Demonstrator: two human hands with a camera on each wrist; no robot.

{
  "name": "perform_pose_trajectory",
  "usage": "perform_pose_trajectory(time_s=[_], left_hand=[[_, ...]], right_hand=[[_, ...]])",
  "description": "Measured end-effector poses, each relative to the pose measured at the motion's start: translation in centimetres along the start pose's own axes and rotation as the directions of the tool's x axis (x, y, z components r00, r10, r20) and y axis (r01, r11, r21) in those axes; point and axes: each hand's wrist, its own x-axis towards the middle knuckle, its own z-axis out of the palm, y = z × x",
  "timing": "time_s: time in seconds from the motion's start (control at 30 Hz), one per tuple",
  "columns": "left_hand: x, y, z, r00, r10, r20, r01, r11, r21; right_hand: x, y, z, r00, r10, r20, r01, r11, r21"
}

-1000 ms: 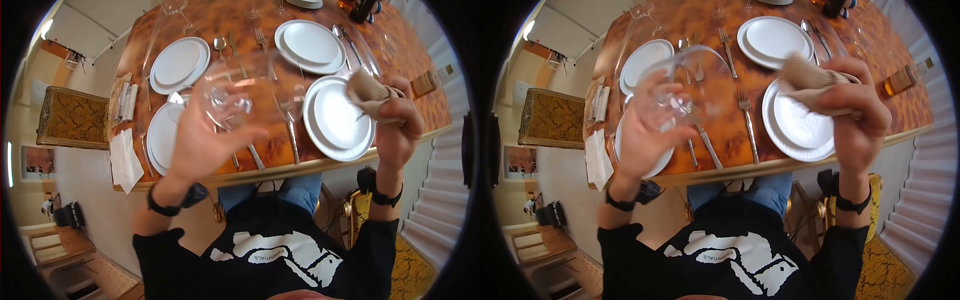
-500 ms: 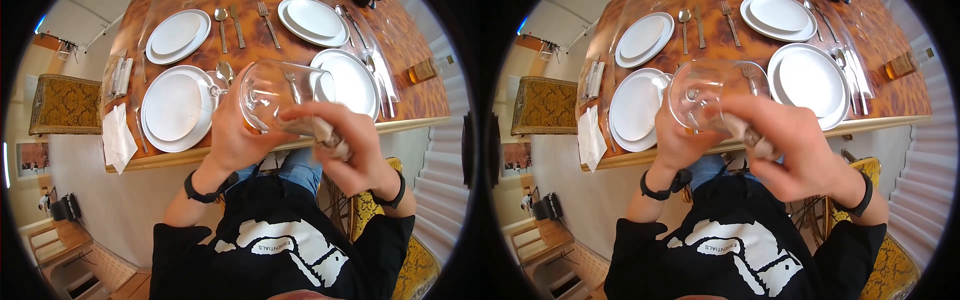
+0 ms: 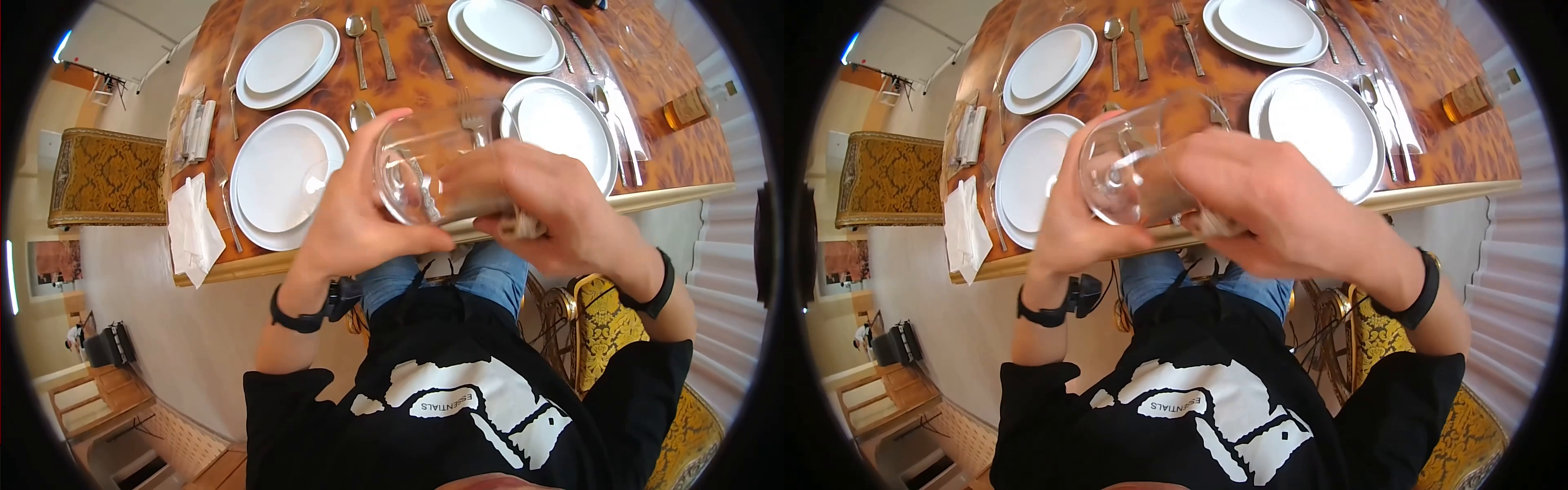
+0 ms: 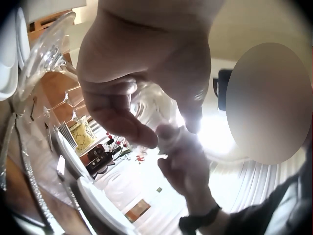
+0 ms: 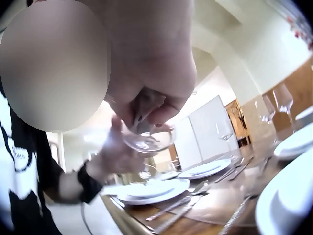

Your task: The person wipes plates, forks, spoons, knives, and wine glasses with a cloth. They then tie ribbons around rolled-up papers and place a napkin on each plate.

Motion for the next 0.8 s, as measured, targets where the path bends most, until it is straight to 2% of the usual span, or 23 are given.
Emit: perform_pose_trajectory(time_s=[0.03, 0.07, 0.1, 0.17, 0.2, 0.23, 0.27, 0.3, 0.33, 0.37, 0.43, 0.47, 0.5, 0.53, 0.57, 0.6, 0.63, 0.7, 0.73, 0.8], left_hand=[[0.1, 1.2, -1.5, 0.979, -0.128, 0.157, 0.12, 0.991, 0.062], [0.3, 1.8, -2.3, 0.92, -0.255, 0.296, 0.223, 0.965, 0.138], [0.5, 1.7, -2.4, 0.923, -0.253, 0.291, 0.223, 0.966, 0.133], [0.6, 1.1, -2.4, 0.844, -0.41, 0.345, 0.473, 0.872, -0.121], [0.2, -0.7, -1.4, 0.947, -0.192, 0.258, 0.242, 0.953, -0.182], [0.2, -1.4, 0.1, 0.947, -0.189, 0.26, 0.24, 0.954, -0.181], [0.3, -1.9, 1.8, 0.998, 0.023, 0.06, -0.015, 0.992, -0.126], [0.3, -2.4, 2.8, 0.961, 0.248, -0.126, -0.252, 0.967, -0.022], [0.8, -2.8, 2.9, 0.938, 0.28, -0.204, -0.282, 0.959, 0.017], [1.0, -2.6, 2.2, 0.938, 0.277, -0.207, -0.279, 0.96, 0.018], [1.1, -1.6, 0.3, 0.91, 0.413, -0.038, -0.395, 0.892, 0.22], [0.9, -1.4, 0.7, 0.949, 0.283, -0.141, -0.286, 0.958, 0.001], [1.0, -0.7, 0.1, 0.95, 0.28, -0.141, -0.283, 0.959, -0.001], [1.1, 0.3, -1.2, 0.999, -0.001, -0.052, -0.001, 0.999, -0.042], [1.4, 0.8, -2.0, 0.959, -0.281, 0.045, 0.283, 0.958, -0.054], [1.9, 0.7, -1.9, 0.935, -0.354, 0.015, 0.351, 0.932, 0.092], [2.2, 0.8, -2.3, 0.934, -0.358, 0.016, 0.355, 0.93, 0.096], [2.7, 1.4, -3.2, 0.786, -0.592, 0.18, 0.599, 0.8, 0.019], [2.8, 1.6, -3.1, 0.784, -0.595, 0.176, 0.602, 0.798, 0.016], [3.0, 2.1, -2.9, 0.69, -0.688, 0.224, 0.704, 0.71, 0.013]], right_hand=[[-0.2, 0.4, -0.1, 1.0, 0.001, 0.001, -0.001, 1.0, -0.001], [-0.3, 0.8, -0.4, 0.99, -0.101, 0.096, 0.11, 0.989, -0.095], [-0.3, 1.0, -0.4, 0.961, -0.192, 0.199, 0.227, 0.958, -0.173], [-0.4, 1.0, 0.0, 0.967, -0.168, 0.19, 0.197, 0.97, -0.144], [-0.3, 1.3, -0.2, 0.988, -0.114, 0.108, 0.124, 0.988, -0.09], [-0.3, 1.4, -0.3, 0.998, -0.051, 0.029, 0.052, 0.998, -0.029], [-0.3, 1.0, -0.1, 0.998, -0.049, 0.029, 0.05, 0.998, -0.029], [-0.1, 0.1, 0.3, 0.98, 0.197, -0.033, -0.193, 0.975, 0.108], [-0.1, -0.4, 0.5, 0.898, 0.437, -0.057, -0.41, 0.876, 0.255], [-0.1, -0.2, 0.5, 0.898, 0.436, -0.053, -0.41, 0.875, 0.257], [-0.1, 0.5, 0.3, 0.992, 0.116, -0.04, -0.107, 0.977, 0.183], [-0.1, 1.2, 0.2, 0.995, -0.098, 0.006, 0.098, 0.995, -0.001], [-0.2, 1.6, 0.1, 0.995, -0.095, 0.008, 0.095, 0.995, 0.001], [-0.3, 1.8, 0.0, 0.956, -0.271, 0.113, 0.291, 0.931, -0.221], [-0.3, 2.2, -0.1, 0.877, -0.409, 0.251, 0.479, 0.779, -0.404], [-0.2, 2.8, -0.3, 0.86, -0.445, 0.252, 0.51, 0.712, -0.484], [0.1, 3.1, -0.4, 0.861, -0.444, 0.247, 0.507, 0.714, -0.482], [1.0, 3.5, -0.9, 0.78, -0.606, 0.157, 0.568, 0.58, -0.583], [1.2, 3.8, -1.1, 0.759, -0.625, 0.186, 0.608, 0.576, -0.547], [1.6, 3.7, -1.6, 0.742, -0.648, 0.171, 0.606, 0.539, -0.585]])
